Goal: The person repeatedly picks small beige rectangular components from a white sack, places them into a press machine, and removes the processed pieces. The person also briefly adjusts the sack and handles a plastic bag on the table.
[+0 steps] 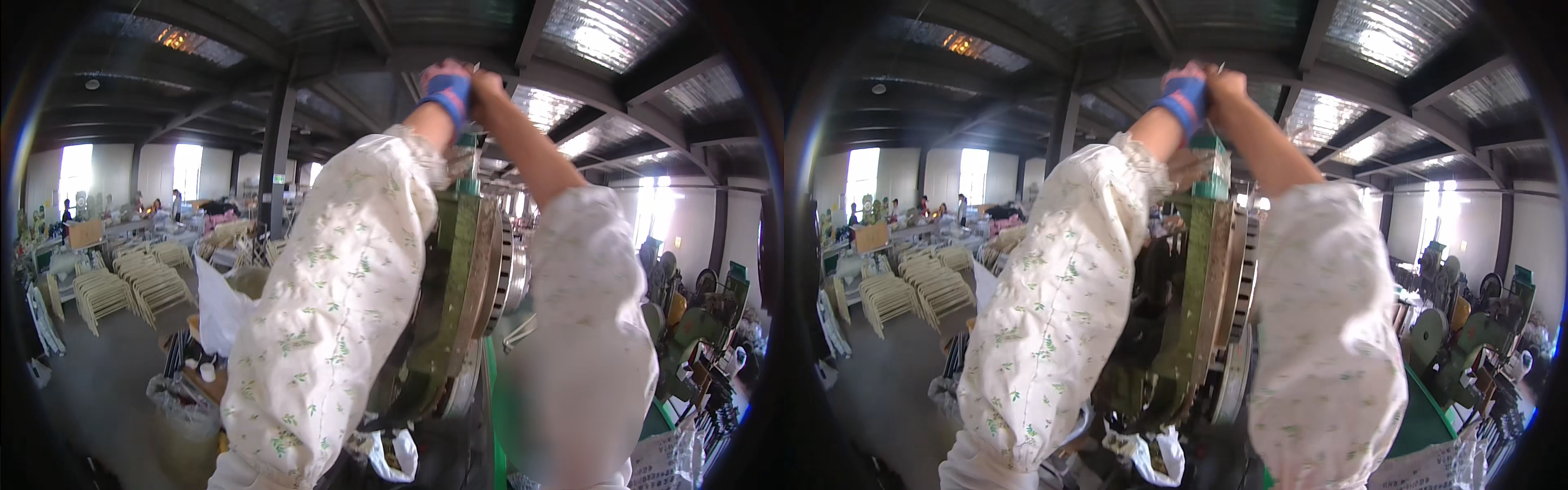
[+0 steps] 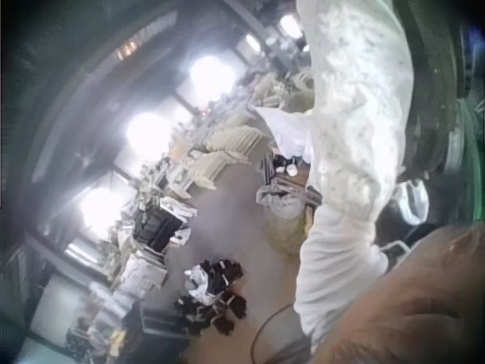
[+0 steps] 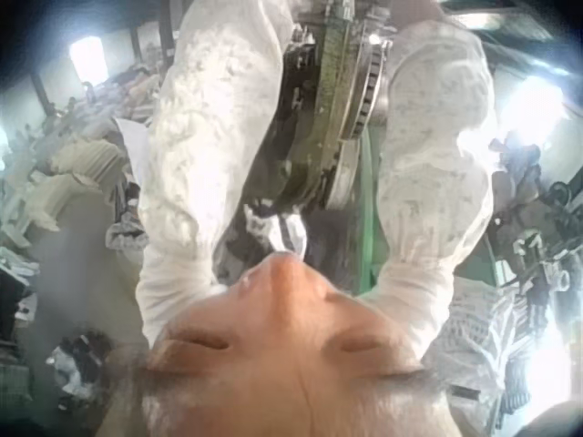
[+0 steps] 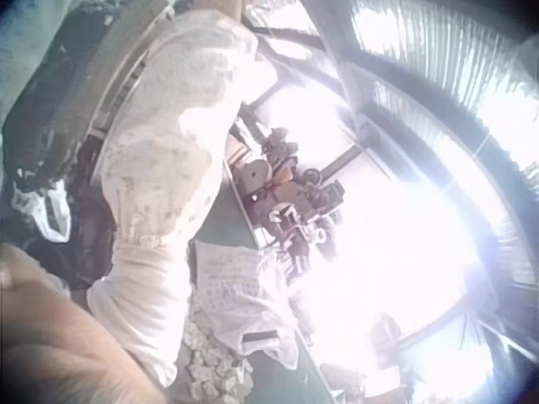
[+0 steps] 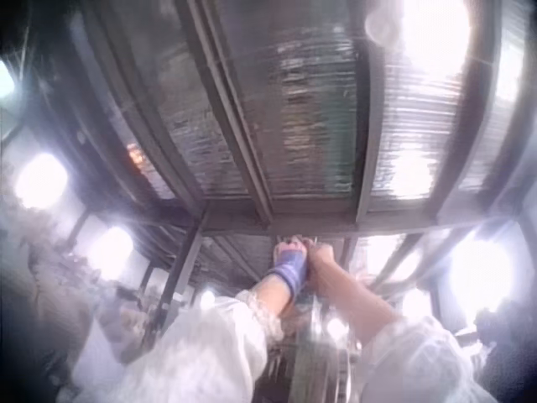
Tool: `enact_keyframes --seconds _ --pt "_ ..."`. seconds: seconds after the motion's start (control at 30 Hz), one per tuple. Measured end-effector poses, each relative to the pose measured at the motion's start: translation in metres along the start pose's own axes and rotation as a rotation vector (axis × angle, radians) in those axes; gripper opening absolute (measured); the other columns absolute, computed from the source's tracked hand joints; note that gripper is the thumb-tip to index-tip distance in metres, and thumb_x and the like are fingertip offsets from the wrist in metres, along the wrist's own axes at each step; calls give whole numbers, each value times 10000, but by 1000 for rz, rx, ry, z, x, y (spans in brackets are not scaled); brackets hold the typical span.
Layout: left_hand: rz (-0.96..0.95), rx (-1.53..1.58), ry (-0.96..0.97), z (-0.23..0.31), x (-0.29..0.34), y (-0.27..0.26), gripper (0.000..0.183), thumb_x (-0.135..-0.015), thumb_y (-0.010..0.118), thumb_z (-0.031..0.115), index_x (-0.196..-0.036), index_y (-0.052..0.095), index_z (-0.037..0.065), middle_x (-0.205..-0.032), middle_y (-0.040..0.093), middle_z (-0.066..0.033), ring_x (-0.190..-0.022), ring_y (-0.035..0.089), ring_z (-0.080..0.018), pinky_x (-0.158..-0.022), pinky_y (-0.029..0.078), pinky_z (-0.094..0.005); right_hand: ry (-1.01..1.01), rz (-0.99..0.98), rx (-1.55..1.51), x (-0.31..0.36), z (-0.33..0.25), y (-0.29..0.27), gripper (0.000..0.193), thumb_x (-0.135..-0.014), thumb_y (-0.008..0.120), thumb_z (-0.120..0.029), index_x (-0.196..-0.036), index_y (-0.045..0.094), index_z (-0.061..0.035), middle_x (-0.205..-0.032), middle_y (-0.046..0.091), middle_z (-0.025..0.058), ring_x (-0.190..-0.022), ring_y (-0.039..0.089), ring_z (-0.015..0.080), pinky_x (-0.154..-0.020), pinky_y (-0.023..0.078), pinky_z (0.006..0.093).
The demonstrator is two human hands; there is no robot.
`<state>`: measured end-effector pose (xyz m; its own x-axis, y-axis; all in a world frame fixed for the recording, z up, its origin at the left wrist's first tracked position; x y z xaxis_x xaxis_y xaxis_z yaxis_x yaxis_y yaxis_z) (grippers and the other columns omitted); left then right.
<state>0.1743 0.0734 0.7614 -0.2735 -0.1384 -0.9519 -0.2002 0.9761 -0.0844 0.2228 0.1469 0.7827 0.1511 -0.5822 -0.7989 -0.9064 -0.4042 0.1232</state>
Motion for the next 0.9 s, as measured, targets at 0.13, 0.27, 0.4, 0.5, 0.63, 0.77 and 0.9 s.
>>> enact_keyframes --seconds 0.13,0.27,0.4,0.5,0.63,0.77,0.9 --pt "-74 415 462 -31 -17 93 315 -722 652 214 -996 648 58 -1024 641 -169 -982 610 -310 -804 488 -351 189 -141 885 -9 41 5 356 -890 469 -350 -993 607 -38 -941 624 115 -816 582 224 -660 485 392" --pt "-597 763 395 -37 22 93 246 -767 616 81 -1008 655 104 -1026 654 -125 -983 620 -270 -789 477 -327 154 -443 1237 5 79 21 324 -894 505 -277 -1064 618 -25 -988 634 116 -779 603 181 -649 497 349" --pt "-571 677 463 -33 21 93 263 -836 558 158 -1078 613 71 -1043 649 -116 -953 615 -218 -789 470 -308 262 -450 1277 -25 97 6 355 -896 504 -273 -1136 601 -31 -1038 627 114 -855 600 171 -734 485 330" --pt "-529 577 447 -26 25 75 284 -894 506 212 -1107 621 65 -1045 654 -94 -896 614 -157 -780 468 -291 192 -459 1230 -45 103 -2 313 -888 495 -237 -1132 614 -81 -1012 635 115 -857 592 158 -793 469 320" --pt "-512 668 311 -44 23 76 269 -849 537 191 -1059 626 48 -994 663 -103 -893 628 -215 -772 482 -314 265 -347 1175 1 74 16 247 -861 506 -183 -1046 643 -95 -953 654 97 -842 605 142 -785 476 317" --pt "-478 1266 -331 -74 10 116 271 -809 574 164 -1039 623 28 -993 665 -106 -949 632 -251 -782 497 -344 298 -302 1140 32 54 15 181 -818 530 -143 -928 660 -81 -859 651 86 -788 612 139 -721 489 306" --pt "30 1025 -648 -99 25 16 244 -811 581 214 -930 631 7 -896 664 -129 -841 636 -278 -734 503 -391 144 -282 1181 64 5 0 156 -785 543 -127 -883 656 -81 -807 634 74 -746 607 142 -689 488 303"
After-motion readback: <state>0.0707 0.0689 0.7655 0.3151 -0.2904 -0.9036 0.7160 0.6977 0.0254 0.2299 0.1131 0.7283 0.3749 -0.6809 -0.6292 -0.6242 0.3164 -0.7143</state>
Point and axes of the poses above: each hand's wrist, its own x-axis away from the middle knuckle, its own y-axis out of the palm, z = x × y, the point moved 8 cm from there along -x, towards the middle knuckle
